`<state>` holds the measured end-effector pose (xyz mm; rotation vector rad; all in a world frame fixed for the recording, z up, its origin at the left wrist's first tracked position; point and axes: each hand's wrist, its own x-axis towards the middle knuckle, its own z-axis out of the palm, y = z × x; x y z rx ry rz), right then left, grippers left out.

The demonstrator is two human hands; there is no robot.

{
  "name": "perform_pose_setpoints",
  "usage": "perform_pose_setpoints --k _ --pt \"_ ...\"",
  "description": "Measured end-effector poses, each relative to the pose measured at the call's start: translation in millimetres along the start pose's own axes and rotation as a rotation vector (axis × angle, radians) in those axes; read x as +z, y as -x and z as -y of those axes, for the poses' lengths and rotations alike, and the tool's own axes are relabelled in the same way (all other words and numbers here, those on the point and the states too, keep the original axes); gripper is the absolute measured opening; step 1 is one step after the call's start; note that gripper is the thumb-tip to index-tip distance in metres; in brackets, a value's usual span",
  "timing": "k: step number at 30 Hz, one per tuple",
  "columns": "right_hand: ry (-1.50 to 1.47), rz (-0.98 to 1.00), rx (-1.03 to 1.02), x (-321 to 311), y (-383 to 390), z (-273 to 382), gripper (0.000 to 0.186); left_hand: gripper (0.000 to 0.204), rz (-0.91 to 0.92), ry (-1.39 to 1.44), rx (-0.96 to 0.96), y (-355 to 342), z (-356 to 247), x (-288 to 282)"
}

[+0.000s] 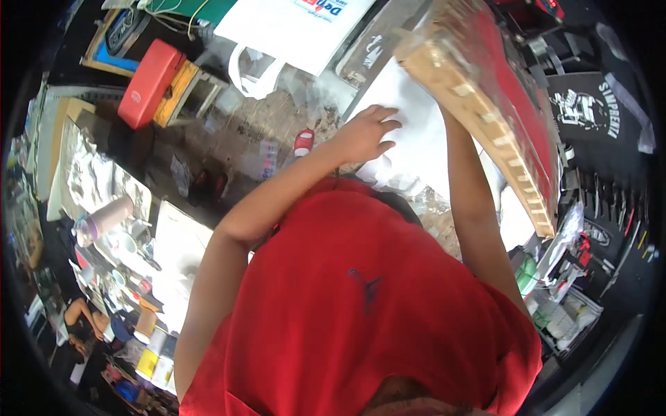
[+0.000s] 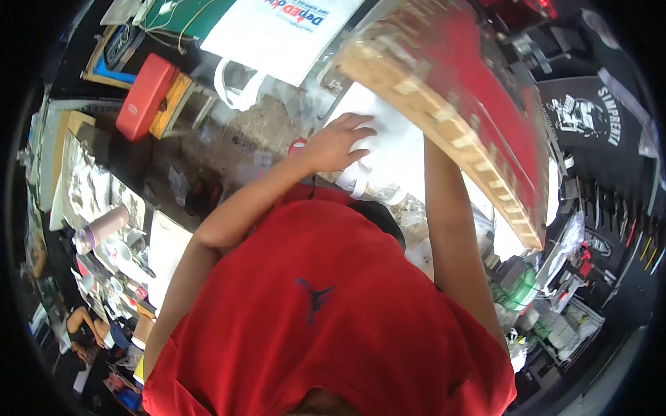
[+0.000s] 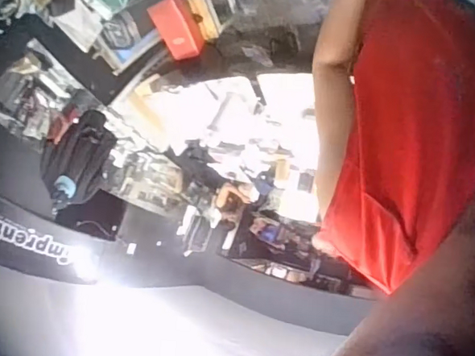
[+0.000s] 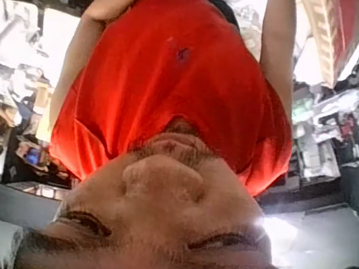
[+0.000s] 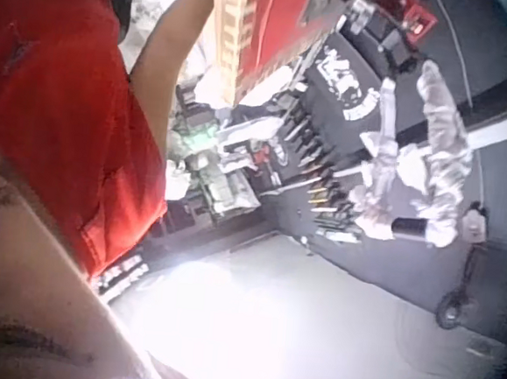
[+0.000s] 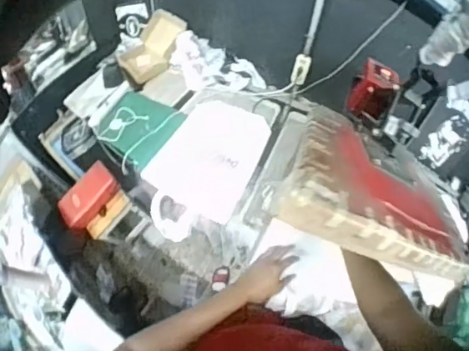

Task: The person positions white tote bags on a heat press platform, aligns printed transfers on the bags, and operates the heat press to apply the designs.

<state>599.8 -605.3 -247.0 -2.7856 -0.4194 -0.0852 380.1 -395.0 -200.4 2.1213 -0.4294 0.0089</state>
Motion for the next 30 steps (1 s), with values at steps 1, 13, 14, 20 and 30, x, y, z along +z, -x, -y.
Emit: perform_pose_setpoints --k 1,13,14,20,30 --pt "0.043 -0.012 -0.055 5 -1 10 0.038 0.042 0.030 -0.090 -0.004 -3 9 6" --pt "0.204 0.120 -0.045 -5 -24 45 0.035 0.054 0.209 -0.159 -0.076 -8 22 -1" --pt "0.199 0.048 -0.131 0 -1 44 0.032 0.056 0.242 -0.144 -0.079 -9 24 -1" --pt "0.100 -0.129 -0.166 7 -14 40 0.018 0.061 0.337 -0.016 -0.120 -16 31 -6" --pt "0.085 -0.457 -0.271 -6 47 -8 0.020 0.051 0.360 0.012 -0.089 -22 40 -12"
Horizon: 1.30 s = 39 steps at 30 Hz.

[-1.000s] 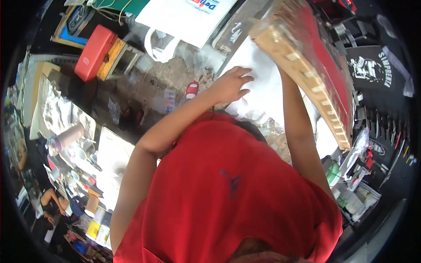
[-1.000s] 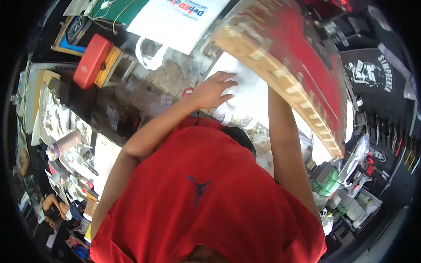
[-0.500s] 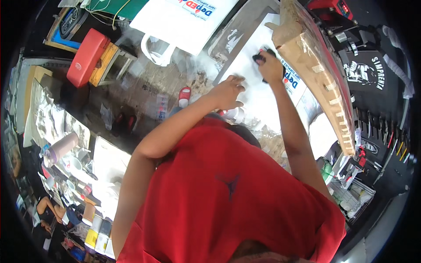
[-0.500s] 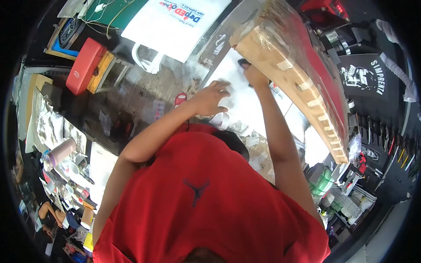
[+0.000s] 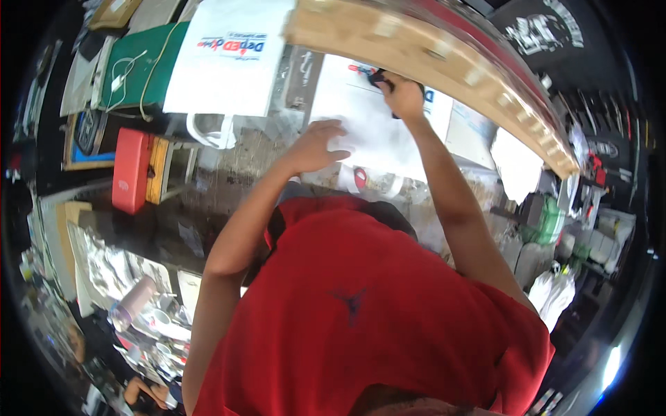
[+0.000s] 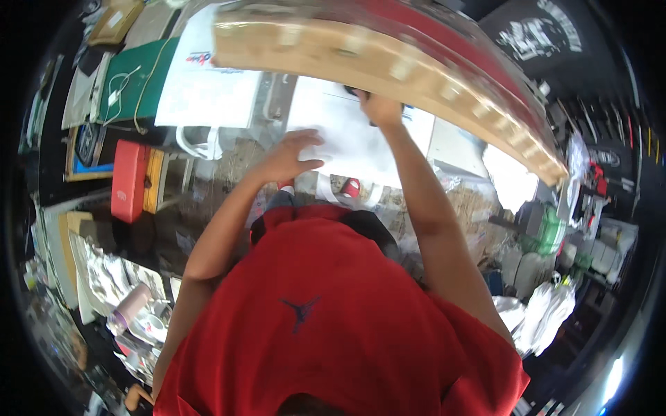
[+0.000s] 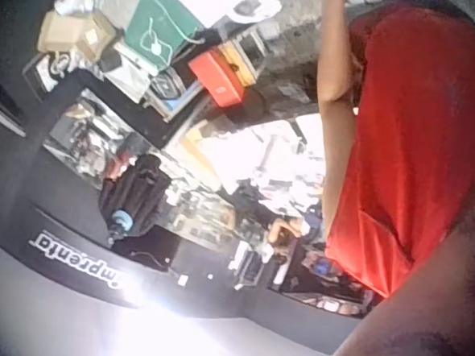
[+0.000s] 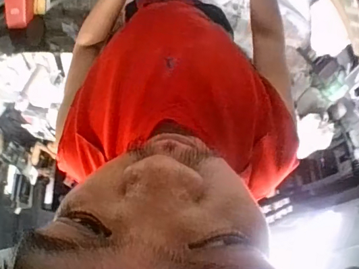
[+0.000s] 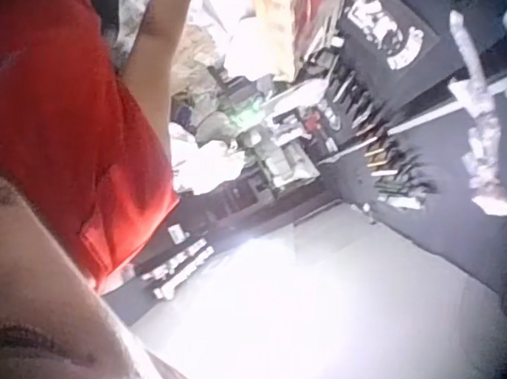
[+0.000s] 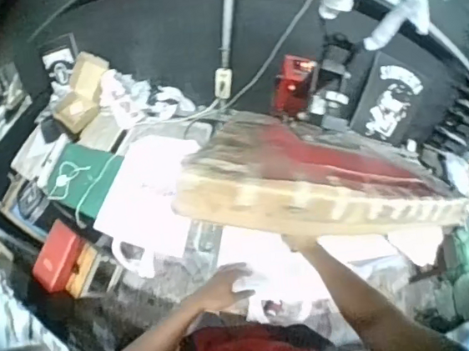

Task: The person positions white tote bags on a heat press platform, aligns printed transfers on the bags, and operates the heat press to apply the designs.

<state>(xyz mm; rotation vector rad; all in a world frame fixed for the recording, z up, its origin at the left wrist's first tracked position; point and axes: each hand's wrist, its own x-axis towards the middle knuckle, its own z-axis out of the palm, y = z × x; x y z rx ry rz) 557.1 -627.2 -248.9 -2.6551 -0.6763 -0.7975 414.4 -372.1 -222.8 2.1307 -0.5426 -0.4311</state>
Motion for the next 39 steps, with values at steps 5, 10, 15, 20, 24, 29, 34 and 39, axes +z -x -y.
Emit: perform_pose_setpoints --k 5,10,15,20,24,29,34,39 --pt "-0.127 0.257 0.331 -74 13 -74 0.020 0.046 -0.093 -0.003 -0.026 -7 -3 -3" --pt "-0.001 0.570 0.265 -89 34 -61 0.017 0.043 -0.141 -0.024 -0.033 -10 -11 1" --pt "0.116 0.566 0.276 -87 6 -102 0.018 0.041 -0.196 -0.026 0.021 -14 -12 7" --pt "0.238 0.816 0.176 -100 19 -62 0.019 0.041 -0.143 0.050 -0.064 -9 -16 -1" --pt "0.227 0.717 0.231 -97 16 -68 0.019 0.041 -0.139 0.060 -0.095 -10 -25 -5" --pt "0.146 0.571 0.226 -92 20 -50 0.018 0.043 -0.098 0.091 -0.097 -8 -22 -6" --pt "0.116 0.615 0.231 -62 2 -15 0.020 0.043 -0.103 0.054 -0.091 -9 -22 -5" --pt "0.211 0.774 0.424 -99 10 -46 0.019 0.043 -0.089 0.127 -0.148 -6 -17 -9"
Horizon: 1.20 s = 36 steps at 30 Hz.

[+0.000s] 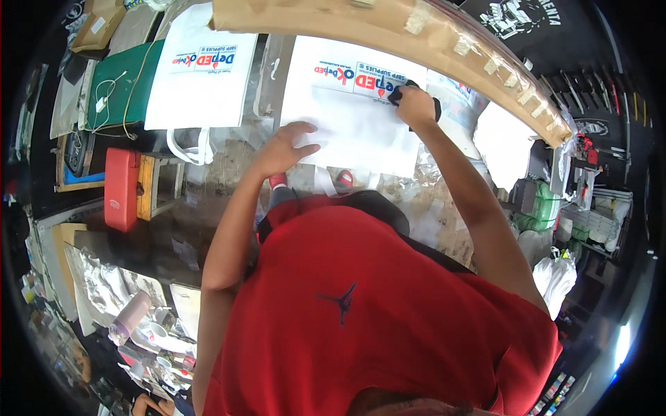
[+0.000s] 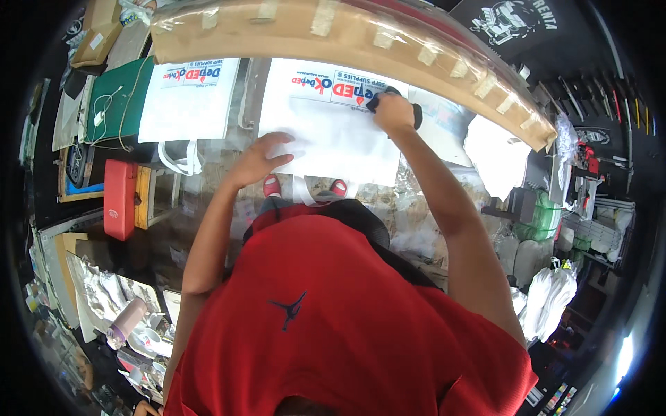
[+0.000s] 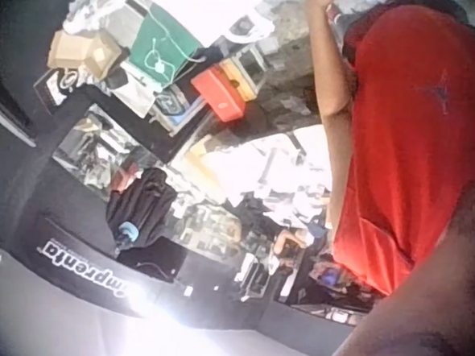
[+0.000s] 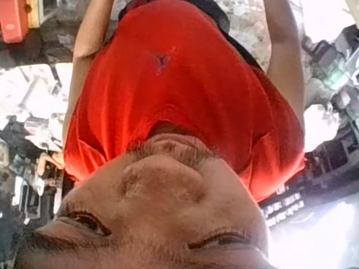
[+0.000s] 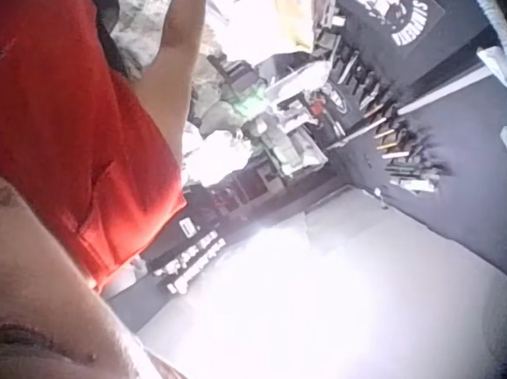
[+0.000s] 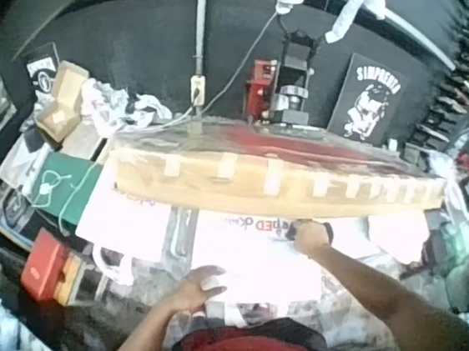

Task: The person positions white tote bags on a heat press platform, aligns printed transfers on the bags, and operates the heat press to apply the designs.

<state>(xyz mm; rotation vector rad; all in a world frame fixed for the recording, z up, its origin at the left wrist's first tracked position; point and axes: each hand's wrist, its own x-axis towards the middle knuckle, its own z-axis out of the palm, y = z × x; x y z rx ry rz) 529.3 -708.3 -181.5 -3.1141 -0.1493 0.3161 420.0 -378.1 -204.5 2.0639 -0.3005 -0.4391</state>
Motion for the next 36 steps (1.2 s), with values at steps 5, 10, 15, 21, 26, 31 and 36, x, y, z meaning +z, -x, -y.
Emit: perform_pose_setpoints --k 5,10,15,21,26,31,36 --pt "-0.037 -0.068 -0.096 13 -6 48 0.026 0.045 -0.022 0.026 -0.010 3 -7 -2" --pt "-0.139 -0.310 -0.302 17 -72 96 0.016 0.045 -0.004 0.002 0.049 -3 3 -2" --pt "-0.091 -0.336 -0.316 4 -100 138 0.024 0.045 -0.002 -0.006 0.072 -1 8 -2" --pt "-0.029 -0.349 -0.379 32 -78 151 0.022 0.043 -0.055 0.086 0.082 1 15 5" --pt "-0.140 -0.372 -0.310 14 -108 155 0.022 0.044 -0.084 -0.023 0.122 -5 18 11" --pt "-0.315 -0.374 -0.435 33 -62 165 0.018 0.042 -0.047 0.022 0.102 -5 11 0" --pt "-0.362 -0.263 -0.239 42 -48 17 0.026 0.042 0.008 0.162 0.041 -5 9 -5"
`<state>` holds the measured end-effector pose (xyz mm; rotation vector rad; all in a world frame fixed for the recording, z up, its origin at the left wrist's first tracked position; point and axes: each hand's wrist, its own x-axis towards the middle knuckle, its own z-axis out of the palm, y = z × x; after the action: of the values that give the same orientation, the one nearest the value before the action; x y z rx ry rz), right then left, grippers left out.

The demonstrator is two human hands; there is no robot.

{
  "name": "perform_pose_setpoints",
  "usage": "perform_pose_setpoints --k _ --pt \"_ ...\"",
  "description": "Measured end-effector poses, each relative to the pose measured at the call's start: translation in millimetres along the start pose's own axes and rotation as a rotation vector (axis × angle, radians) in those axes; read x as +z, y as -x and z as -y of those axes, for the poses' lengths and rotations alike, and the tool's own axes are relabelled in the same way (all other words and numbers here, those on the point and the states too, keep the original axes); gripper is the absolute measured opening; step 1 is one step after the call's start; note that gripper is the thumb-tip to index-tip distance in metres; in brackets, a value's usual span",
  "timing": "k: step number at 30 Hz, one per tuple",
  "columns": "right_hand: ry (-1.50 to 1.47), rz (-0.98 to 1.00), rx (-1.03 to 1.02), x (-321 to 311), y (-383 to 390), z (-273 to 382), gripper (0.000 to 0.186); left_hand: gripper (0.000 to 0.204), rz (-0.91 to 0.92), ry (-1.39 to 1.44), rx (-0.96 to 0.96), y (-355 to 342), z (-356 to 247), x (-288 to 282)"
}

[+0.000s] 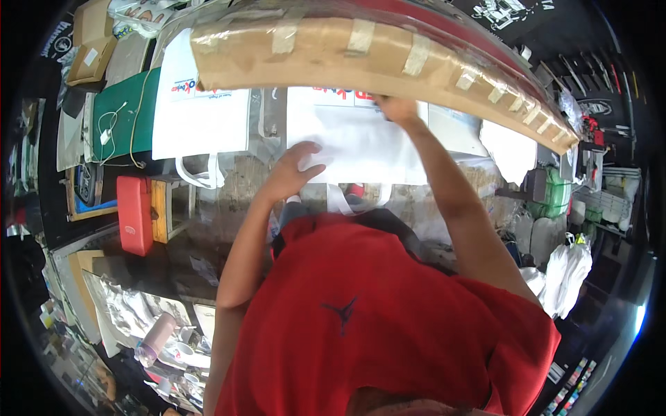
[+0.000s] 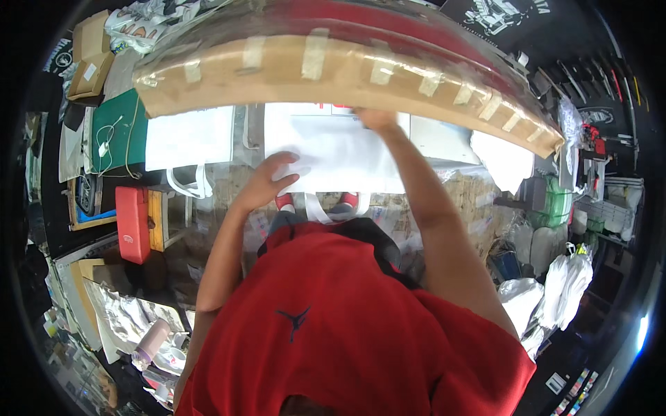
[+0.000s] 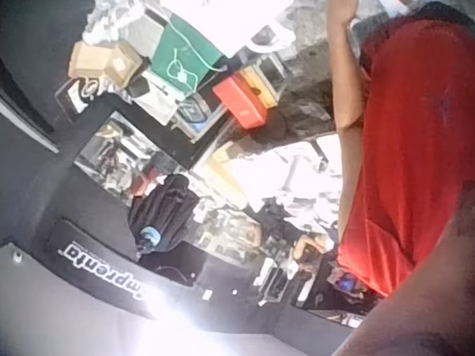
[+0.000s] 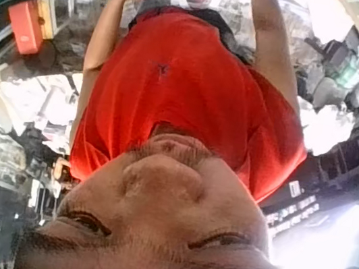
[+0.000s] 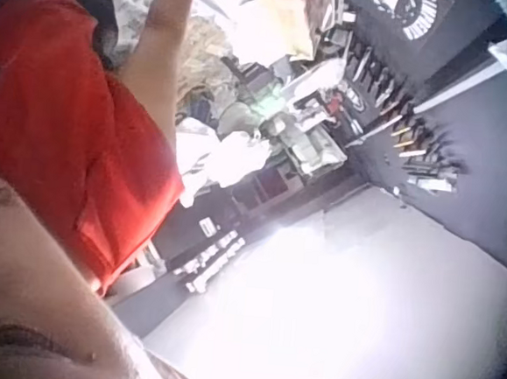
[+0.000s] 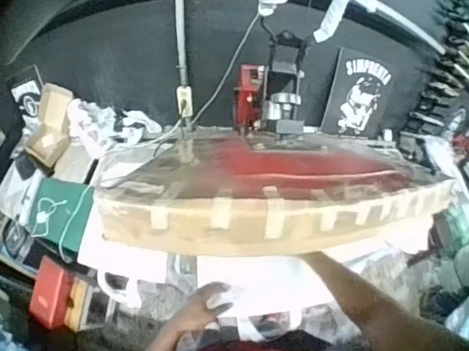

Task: The person positions white tote bags on a heat press platform, aligns printed transfers on the bags, and operates the heat press to apply the designs.

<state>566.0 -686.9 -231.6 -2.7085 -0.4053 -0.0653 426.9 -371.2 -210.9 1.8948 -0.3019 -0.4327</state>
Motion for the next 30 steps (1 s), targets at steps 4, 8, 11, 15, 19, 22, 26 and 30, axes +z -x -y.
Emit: perform_pose_setpoints --k 4,8,11,15,19,22,26,30 --pt "-0.226 -0.249 -0.011 17 9 -8 0.028 0.040 -0.032 -0.040 0.033 -6 -5 -2" --pt "0.130 -0.299 -0.076 79 -10 91 0.025 0.041 -0.089 -0.205 0.036 -14 -17 11" --pt "0.033 -0.332 -0.200 77 -28 121 0.023 0.048 -0.367 -0.438 0.068 -33 -18 13" --pt "-0.084 -0.196 -0.148 67 -76 90 0.039 0.064 -0.463 -0.428 0.054 -57 -3 18" --pt "-0.107 -0.224 -0.121 74 -72 85 0.026 0.070 -0.509 -0.431 0.055 -65 -3 20" --pt "0.034 -0.126 -0.408 43 -23 109 0.026 0.071 -0.423 -0.480 -0.029 -63 -3 21" --pt "0.056 -0.133 -0.064 27 -64 112 0.030 0.072 -0.445 -0.598 0.078 -61 -1 27" --pt "-0.306 -0.209 -0.077 20 -95 107 0.042 0.068 -0.416 -0.503 -0.008 -63 -1 22"
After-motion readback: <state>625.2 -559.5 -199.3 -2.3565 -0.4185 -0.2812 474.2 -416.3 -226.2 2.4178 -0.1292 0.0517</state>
